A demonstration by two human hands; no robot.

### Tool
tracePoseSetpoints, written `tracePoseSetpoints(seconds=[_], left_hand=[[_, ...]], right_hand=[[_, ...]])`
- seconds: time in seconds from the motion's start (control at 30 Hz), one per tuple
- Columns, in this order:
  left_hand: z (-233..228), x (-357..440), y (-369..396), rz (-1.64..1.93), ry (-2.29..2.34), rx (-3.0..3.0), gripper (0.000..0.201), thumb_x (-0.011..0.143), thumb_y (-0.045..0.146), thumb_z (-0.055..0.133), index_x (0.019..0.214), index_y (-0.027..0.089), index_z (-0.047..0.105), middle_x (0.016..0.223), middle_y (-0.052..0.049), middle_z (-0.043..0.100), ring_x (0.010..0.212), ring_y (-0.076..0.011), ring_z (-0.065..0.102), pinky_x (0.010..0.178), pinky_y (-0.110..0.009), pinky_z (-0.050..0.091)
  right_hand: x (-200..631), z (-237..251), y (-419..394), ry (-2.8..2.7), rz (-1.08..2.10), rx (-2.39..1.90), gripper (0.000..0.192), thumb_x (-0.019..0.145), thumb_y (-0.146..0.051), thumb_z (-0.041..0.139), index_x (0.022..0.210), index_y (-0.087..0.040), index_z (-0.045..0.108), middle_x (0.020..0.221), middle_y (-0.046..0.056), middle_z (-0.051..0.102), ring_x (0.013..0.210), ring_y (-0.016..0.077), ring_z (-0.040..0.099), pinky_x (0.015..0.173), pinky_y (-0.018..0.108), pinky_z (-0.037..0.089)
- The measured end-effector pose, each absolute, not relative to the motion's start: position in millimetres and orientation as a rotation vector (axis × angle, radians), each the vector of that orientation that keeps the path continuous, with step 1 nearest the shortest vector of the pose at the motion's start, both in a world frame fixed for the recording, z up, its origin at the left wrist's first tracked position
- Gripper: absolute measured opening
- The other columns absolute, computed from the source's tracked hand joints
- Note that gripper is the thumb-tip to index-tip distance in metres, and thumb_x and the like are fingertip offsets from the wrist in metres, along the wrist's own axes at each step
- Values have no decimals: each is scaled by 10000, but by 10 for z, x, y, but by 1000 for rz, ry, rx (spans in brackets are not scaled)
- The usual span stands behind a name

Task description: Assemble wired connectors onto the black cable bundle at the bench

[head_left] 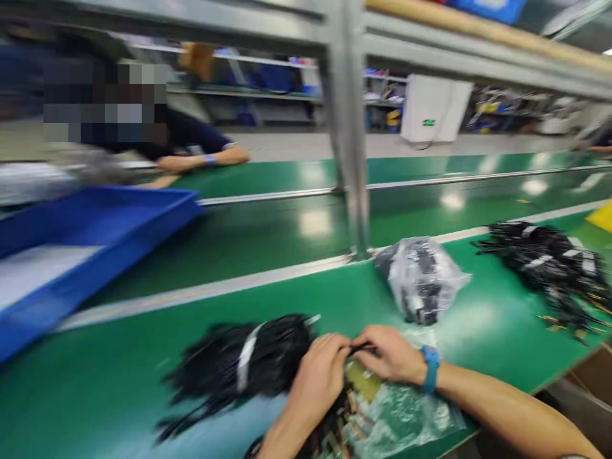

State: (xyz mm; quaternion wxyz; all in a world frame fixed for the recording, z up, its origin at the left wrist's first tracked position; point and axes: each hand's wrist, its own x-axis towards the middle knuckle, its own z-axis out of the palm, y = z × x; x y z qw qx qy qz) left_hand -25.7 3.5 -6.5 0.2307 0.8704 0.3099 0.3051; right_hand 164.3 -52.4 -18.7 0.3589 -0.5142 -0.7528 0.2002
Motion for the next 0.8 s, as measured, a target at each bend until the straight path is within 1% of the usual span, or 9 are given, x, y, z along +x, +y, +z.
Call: tracePoseSetpoints(seconds=[0.03, 0.1, 0.2, 0.33, 0.6, 0.67, 0.73, 0.8], left_hand=[[-28, -225, 18, 823, 885, 2384, 246, 958, 175, 417, 806, 208, 608, 775, -40, 687, 768, -210, 661, 710, -322, 532], [-14, -193, 10, 782, 924, 2369, 204, 942, 131, 436, 823, 199, 587, 812, -51, 684, 807, -216, 643, 736, -337, 514], [-52, -212, -23, 750, 962, 2343, 177, 938, 100, 458, 837, 194, 569, 831, -55, 666, 825, -216, 616, 769, -351, 490], [-80, -239, -64, 748, 951, 2317, 177, 924, 70, 469, 818, 188, 548, 808, -48, 636, 795, -209, 587, 753, -351, 463], [-49, -226, -50, 757, 945, 2317, 181, 918, 64, 465, 813, 191, 541, 793, -43, 632, 774, -204, 576, 744, -351, 446], [-25, -236, -51, 763, 930, 2308, 171, 925, 78, 467, 823, 191, 543, 796, -44, 631, 775, -204, 577, 734, -348, 445], [22, -259, -56, 783, 917, 2293, 162, 941, 99, 458, 838, 192, 543, 806, -46, 628, 779, -203, 575, 734, -346, 449], [93, -300, -64, 799, 919, 2276, 161, 962, 125, 436, 859, 193, 540, 821, -51, 621, 791, -205, 573, 741, -346, 455]], right_hand=[[1655, -175, -538, -1922, 560, -1281, 153, 945, -184, 585, 1080, -160, 654, 902, 81, 739, 802, 203, 700, 735, 294, 550], [1679, -164, -544, -1869, 618, -1245, 136, 971, -197, 552, 1066, -181, 649, 912, 77, 733, 809, 203, 698, 734, 301, 548], [1688, -146, -559, -1853, 639, -1215, 113, 987, -214, 552, 1059, -197, 638, 916, 67, 726, 794, 198, 692, 720, 299, 543], [1678, -106, -586, -1862, 632, -1229, 97, 995, -223, 550, 1038, -206, 635, 901, 52, 719, 761, 192, 684, 698, 291, 539], [1660, -116, -563, -1889, 620, -1239, 123, 1020, -239, 520, 1030, -200, 635, 908, 70, 732, 770, 196, 699, 696, 303, 562], [1677, -84, -543, -1917, 571, -1198, 128, 1024, -278, 545, 1059, -198, 638, 919, 81, 732, 786, 201, 700, 700, 311, 571], [1764, -11, -539, -1960, 457, -1139, 178, 1017, -335, 578, 1101, -193, 644, 933, 95, 732, 808, 212, 702, 715, 328, 581], [1950, 97, -574, -1967, 287, -1102, 206, 1022, -364, 555, 1075, -196, 662, 902, 99, 733, 796, 221, 705, 710, 346, 584]])
